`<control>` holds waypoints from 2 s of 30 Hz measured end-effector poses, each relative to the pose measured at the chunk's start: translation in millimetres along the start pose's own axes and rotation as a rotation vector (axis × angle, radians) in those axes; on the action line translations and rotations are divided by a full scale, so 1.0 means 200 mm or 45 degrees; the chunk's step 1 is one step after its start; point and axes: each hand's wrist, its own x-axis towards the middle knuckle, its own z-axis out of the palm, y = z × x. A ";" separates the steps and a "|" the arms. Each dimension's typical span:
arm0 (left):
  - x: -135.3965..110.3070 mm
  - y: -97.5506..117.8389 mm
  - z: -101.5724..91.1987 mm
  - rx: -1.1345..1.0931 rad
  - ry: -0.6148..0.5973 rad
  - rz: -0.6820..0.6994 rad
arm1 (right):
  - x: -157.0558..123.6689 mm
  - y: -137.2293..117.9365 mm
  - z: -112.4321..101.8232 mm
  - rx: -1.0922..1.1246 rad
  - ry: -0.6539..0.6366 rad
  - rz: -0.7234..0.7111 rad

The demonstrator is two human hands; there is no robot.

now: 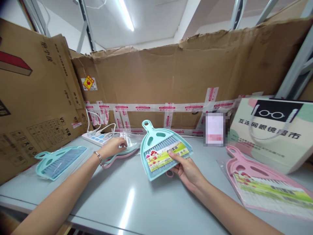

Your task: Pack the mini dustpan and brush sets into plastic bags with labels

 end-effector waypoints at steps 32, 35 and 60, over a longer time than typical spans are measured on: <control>-0.08 0.44 0.00 0.116 0.763 0.589 | -0.05 0.02 0.04 -0.129 -0.081 0.109; -0.08 0.49 0.03 0.122 0.743 0.718 | -0.07 0.04 0.05 -0.108 -0.116 0.126; -0.11 0.62 0.10 -2.322 -0.120 -0.351 | -0.04 0.06 0.05 0.125 0.000 0.100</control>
